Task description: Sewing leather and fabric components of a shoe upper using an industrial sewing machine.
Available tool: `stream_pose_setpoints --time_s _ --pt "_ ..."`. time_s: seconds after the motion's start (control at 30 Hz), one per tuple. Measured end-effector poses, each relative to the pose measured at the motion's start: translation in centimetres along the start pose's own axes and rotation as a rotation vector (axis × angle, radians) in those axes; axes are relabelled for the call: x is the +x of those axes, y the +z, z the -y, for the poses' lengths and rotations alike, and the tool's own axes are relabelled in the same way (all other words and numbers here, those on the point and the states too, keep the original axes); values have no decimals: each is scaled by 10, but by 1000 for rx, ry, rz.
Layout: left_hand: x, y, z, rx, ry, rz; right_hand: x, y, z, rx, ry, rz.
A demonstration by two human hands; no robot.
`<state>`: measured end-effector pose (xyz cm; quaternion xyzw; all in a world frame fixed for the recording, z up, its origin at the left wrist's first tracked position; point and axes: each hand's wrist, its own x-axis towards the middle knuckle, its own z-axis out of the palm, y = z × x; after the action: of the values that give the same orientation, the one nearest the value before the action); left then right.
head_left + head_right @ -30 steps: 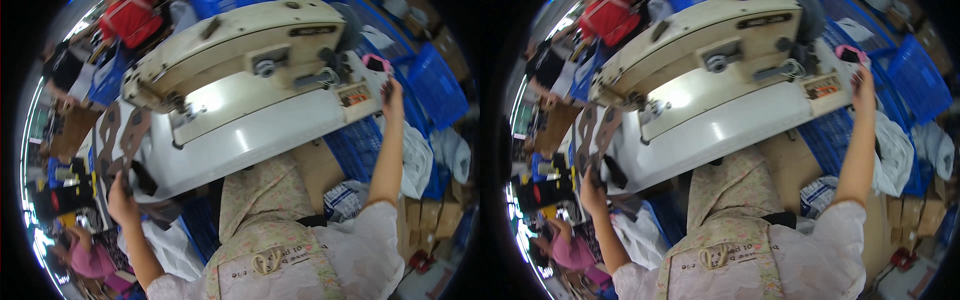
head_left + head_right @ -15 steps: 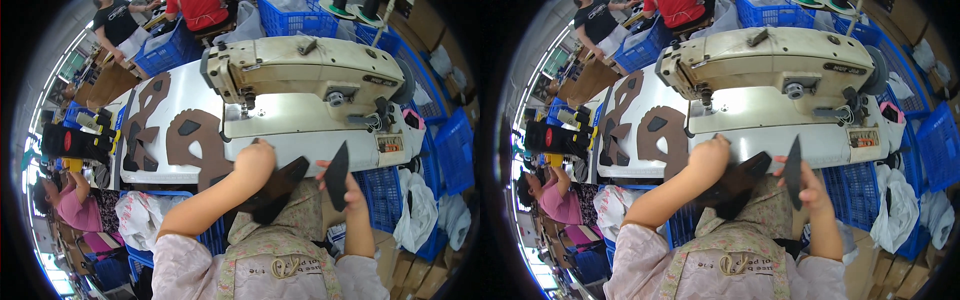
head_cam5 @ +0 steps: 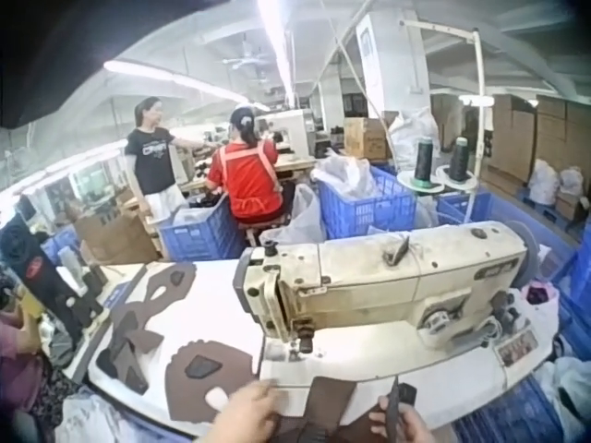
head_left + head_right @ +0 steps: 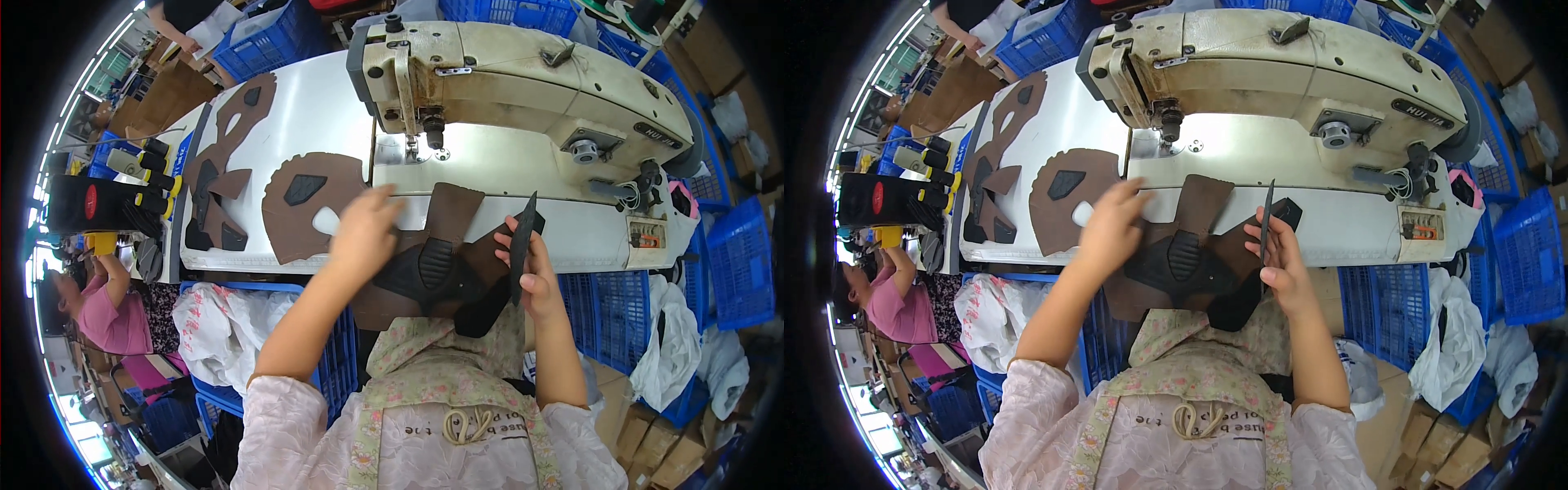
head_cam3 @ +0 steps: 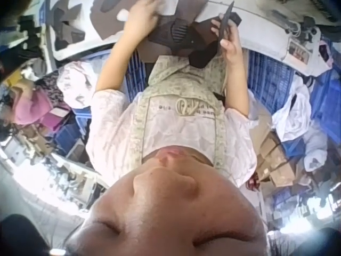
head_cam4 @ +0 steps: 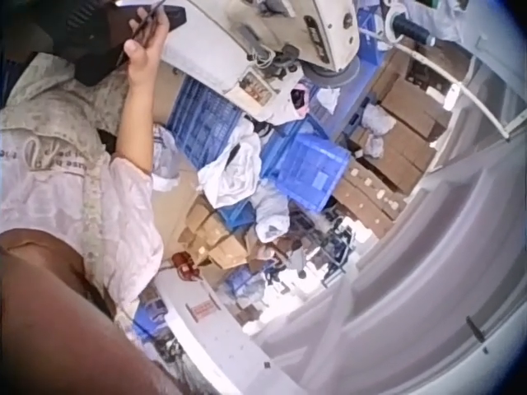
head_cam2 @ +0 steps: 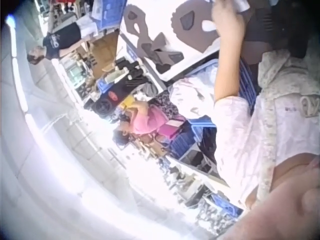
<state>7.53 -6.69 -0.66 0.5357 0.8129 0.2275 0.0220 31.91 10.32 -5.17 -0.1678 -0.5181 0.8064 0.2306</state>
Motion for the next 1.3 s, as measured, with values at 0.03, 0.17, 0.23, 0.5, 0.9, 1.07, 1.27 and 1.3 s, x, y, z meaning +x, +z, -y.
stream_pose_setpoints --time_s 0.03,0.17,0.23,0.5,0.9,1.07,1.27,1.3 --pt "-6 -4 18 56 -36 -40 0 0 1 -3 4 -9" --pt "-32 -10 61 189 -297 23 -1 1 0 -11 3 -17" --pt "-35 -10 68 174 -287 58 0 2 -1 -17 -2 -17" --pt "-26 -35 67 198 -252 388 0 4 2 -48 17 0" --pt "-14 -54 55 412 -162 748 -1 4 4 -8 49 -21" --pt "-29 -42 51 477 -15 472 1 2 3 -17 30 -31" --pt "-25 -37 32 461 285 439 -3 -12 8 -72 33 -60" --pt "-23 -38 28 440 295 436 -6 -15 10 -101 42 -70"
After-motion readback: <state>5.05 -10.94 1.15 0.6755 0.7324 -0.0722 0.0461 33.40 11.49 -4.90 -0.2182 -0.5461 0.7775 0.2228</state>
